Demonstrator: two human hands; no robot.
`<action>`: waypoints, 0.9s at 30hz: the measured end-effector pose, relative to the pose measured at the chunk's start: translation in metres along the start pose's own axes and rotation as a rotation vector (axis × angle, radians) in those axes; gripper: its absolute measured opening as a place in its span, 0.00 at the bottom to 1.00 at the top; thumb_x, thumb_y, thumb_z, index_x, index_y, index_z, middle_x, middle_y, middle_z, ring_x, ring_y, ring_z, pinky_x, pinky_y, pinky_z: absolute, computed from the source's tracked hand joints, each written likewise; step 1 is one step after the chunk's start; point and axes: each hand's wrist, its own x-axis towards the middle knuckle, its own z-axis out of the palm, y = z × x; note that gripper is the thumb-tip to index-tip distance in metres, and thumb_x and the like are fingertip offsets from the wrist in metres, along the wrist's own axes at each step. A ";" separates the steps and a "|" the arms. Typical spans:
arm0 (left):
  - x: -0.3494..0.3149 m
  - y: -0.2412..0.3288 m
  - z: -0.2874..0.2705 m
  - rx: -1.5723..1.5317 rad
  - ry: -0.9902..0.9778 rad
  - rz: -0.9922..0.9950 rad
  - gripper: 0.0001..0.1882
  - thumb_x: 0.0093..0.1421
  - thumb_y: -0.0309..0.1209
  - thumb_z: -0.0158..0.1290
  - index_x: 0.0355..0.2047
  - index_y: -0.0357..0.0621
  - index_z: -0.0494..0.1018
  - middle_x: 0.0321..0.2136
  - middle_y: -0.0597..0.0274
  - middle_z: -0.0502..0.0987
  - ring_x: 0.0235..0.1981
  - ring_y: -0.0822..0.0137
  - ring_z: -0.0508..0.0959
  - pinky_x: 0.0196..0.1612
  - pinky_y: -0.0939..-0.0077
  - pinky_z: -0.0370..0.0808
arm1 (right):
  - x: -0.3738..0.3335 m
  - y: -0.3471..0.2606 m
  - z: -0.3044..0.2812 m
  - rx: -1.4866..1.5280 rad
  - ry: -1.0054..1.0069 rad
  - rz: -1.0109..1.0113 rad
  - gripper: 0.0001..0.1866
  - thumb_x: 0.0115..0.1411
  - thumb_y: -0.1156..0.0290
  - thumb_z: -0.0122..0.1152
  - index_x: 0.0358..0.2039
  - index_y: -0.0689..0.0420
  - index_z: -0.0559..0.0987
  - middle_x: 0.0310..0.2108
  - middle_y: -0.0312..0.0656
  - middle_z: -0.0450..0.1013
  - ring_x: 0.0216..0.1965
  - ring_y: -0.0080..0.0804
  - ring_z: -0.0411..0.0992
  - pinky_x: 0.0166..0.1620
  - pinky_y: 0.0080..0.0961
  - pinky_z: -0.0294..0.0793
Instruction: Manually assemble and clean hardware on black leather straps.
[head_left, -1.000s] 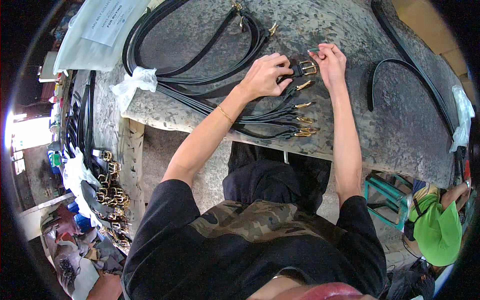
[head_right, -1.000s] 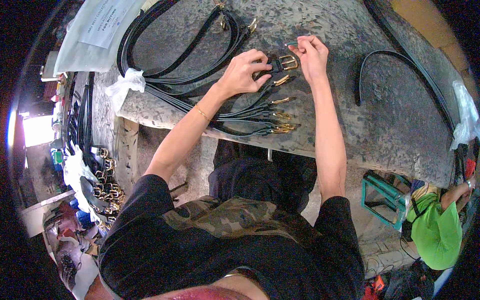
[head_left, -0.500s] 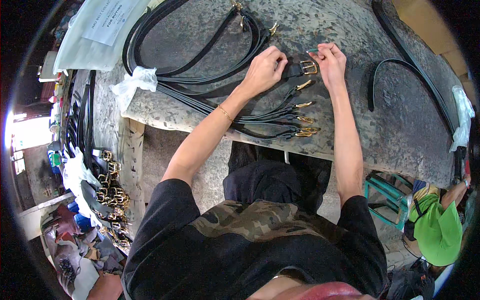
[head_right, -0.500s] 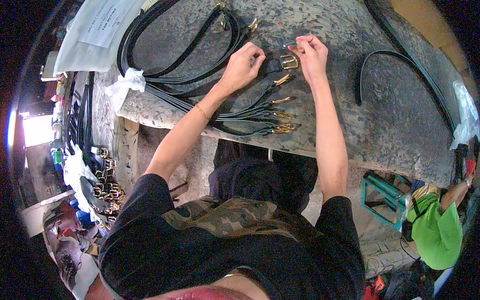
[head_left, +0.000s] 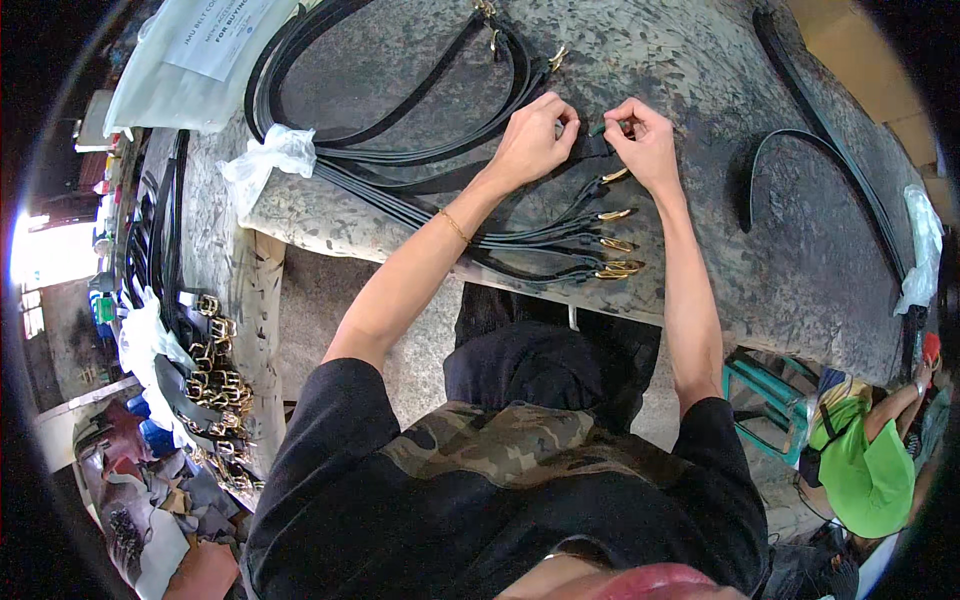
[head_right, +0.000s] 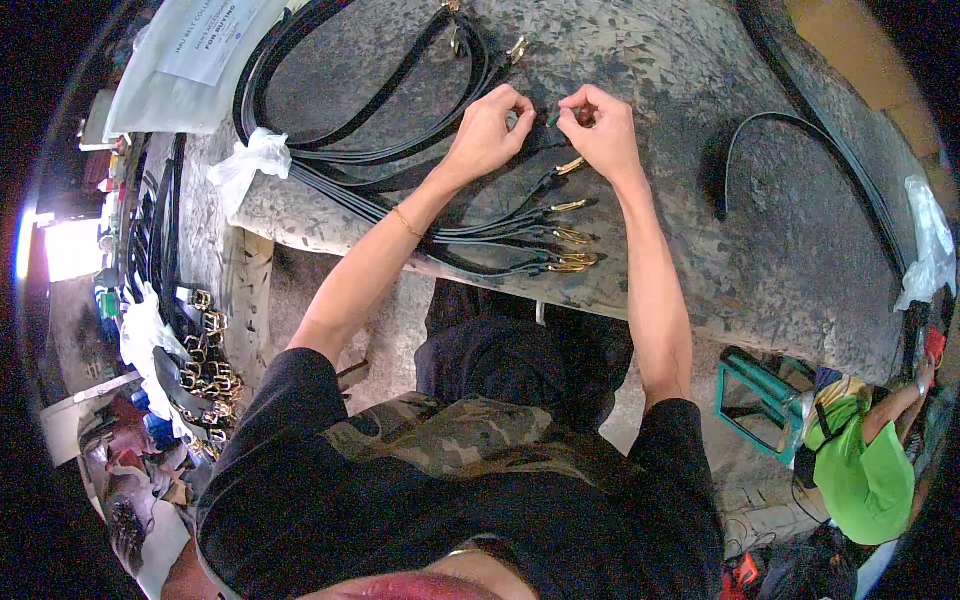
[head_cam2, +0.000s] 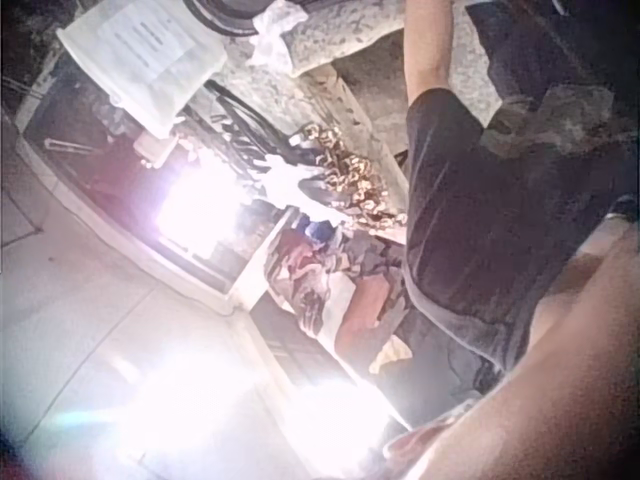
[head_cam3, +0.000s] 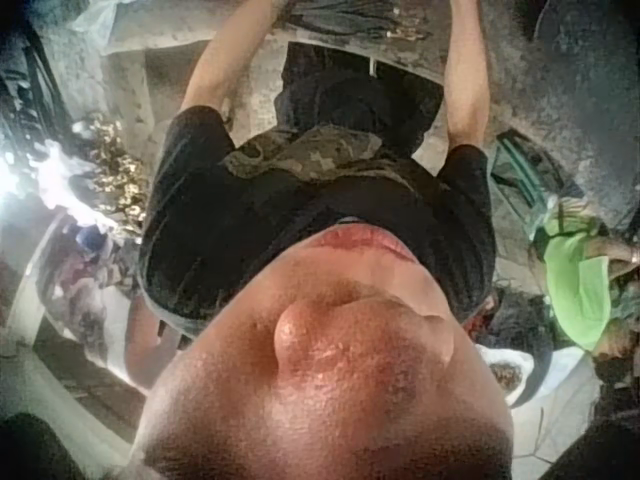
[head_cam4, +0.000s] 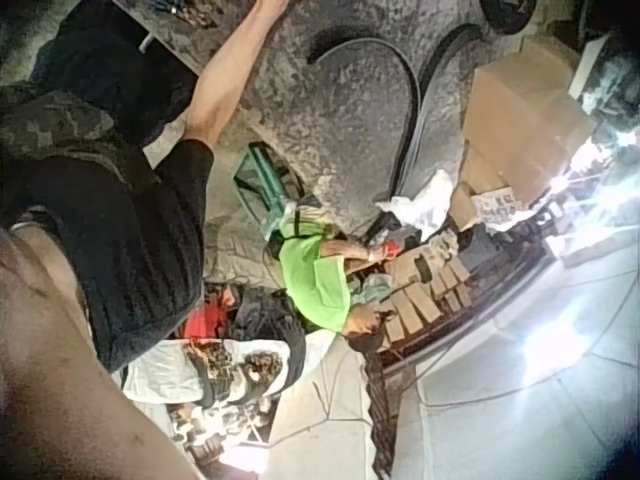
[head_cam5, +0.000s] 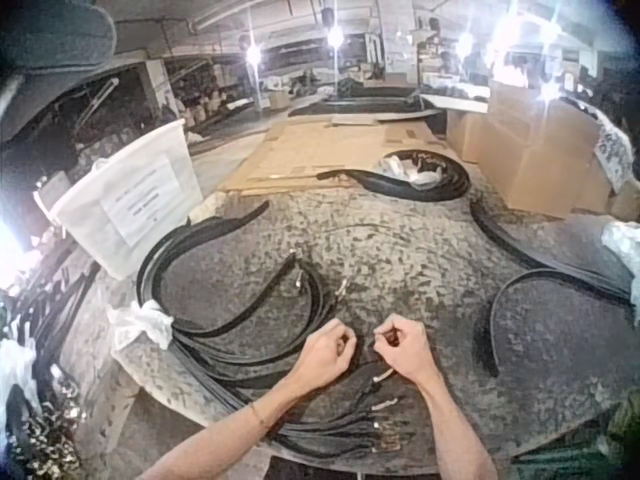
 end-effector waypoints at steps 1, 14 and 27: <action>0.000 0.000 0.000 0.001 0.002 -0.001 0.06 0.57 0.27 0.56 0.31 0.36 0.74 0.29 0.52 0.75 0.22 0.59 0.75 0.28 0.67 0.71 | 0.000 0.001 0.000 0.001 -0.002 -0.001 0.03 0.53 0.77 0.63 0.28 0.63 0.78 0.19 0.29 0.69 0.22 0.12 0.62 0.26 0.16 0.62; 0.001 0.004 -0.002 -0.007 -0.014 -0.045 0.06 0.56 0.27 0.55 0.30 0.36 0.75 0.28 0.52 0.74 0.24 0.56 0.76 0.30 0.65 0.72 | 0.000 -0.005 -0.003 -0.080 -0.101 0.033 0.02 0.56 0.82 0.59 0.31 0.64 0.75 0.25 0.29 0.68 0.27 0.12 0.63 0.31 0.15 0.62; 0.001 0.004 0.000 0.028 -0.032 0.096 0.16 0.51 0.36 0.61 0.36 0.39 0.77 0.29 0.55 0.75 0.33 0.55 0.77 0.38 0.65 0.74 | 0.009 0.014 -0.013 0.262 0.251 -0.041 0.01 0.56 0.81 0.60 0.29 0.63 0.77 0.27 0.32 0.73 0.29 0.15 0.69 0.34 0.16 0.67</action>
